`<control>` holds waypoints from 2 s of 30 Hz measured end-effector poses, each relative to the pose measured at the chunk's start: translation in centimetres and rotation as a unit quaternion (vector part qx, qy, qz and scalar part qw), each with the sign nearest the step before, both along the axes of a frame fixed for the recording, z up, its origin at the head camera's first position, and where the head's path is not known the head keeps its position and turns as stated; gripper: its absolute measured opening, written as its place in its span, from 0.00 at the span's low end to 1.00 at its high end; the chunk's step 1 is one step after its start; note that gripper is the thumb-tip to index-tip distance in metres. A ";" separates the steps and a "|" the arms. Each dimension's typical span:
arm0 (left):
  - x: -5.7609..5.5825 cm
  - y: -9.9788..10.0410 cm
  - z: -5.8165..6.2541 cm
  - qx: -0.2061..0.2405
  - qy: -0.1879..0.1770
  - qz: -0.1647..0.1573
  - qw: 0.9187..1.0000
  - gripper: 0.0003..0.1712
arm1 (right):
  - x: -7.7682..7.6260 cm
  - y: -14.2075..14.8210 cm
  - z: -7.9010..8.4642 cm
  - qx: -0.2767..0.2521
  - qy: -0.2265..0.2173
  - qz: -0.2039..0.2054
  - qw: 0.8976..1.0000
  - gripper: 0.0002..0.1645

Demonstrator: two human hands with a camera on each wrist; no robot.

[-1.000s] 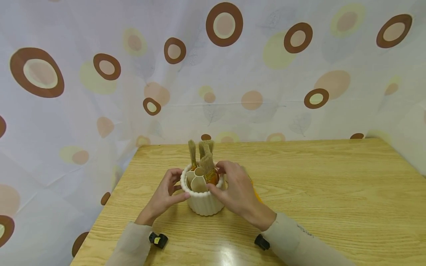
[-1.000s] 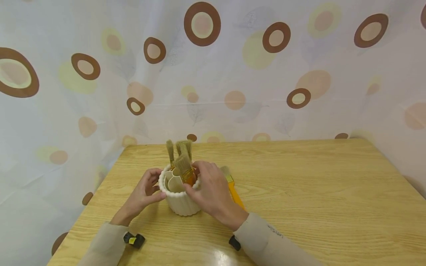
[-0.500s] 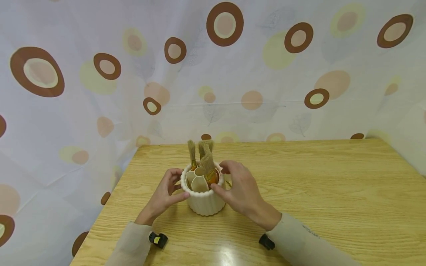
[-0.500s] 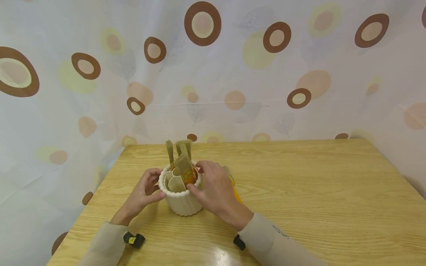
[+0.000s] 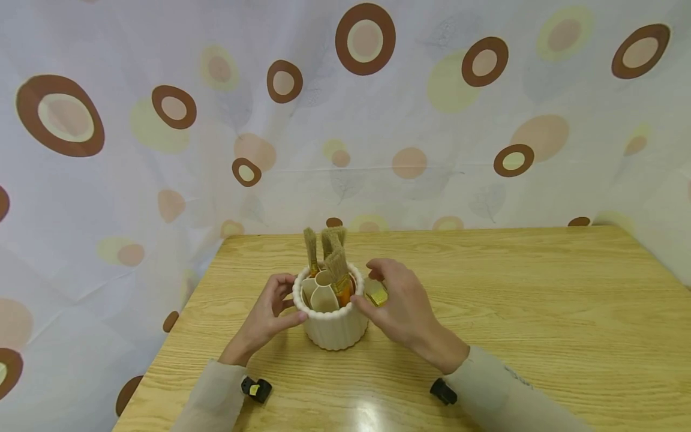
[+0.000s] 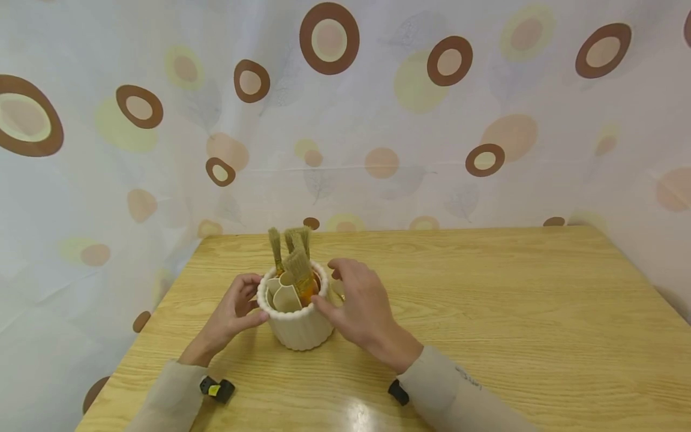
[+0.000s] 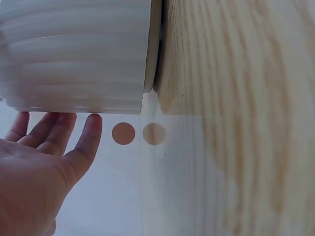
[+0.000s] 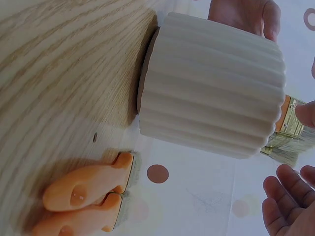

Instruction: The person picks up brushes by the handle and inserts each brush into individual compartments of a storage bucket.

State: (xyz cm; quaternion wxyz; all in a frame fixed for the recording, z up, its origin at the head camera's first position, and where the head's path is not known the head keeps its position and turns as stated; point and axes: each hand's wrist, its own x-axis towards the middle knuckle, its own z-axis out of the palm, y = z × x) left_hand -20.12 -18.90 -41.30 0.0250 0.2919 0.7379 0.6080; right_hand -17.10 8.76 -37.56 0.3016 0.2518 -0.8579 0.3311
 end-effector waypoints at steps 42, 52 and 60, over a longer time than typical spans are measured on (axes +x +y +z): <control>-0.2 -0.3 0.2 -0.009 0.005 -0.004 1.000 0.40 | -1.4 3.9 -0.4 0.039 -0.068 -0.044 0.996 0.31; -0.3 -0.3 0.2 -0.010 0.004 -0.008 1.000 0.39 | -2.2 4.6 -0.9 0.026 -0.094 -0.050 0.994 0.28; -0.3 -0.3 0.0 -0.009 0.010 -0.005 1.000 0.36 | -2.9 5.1 -1.2 0.030 -0.117 -0.052 0.991 0.28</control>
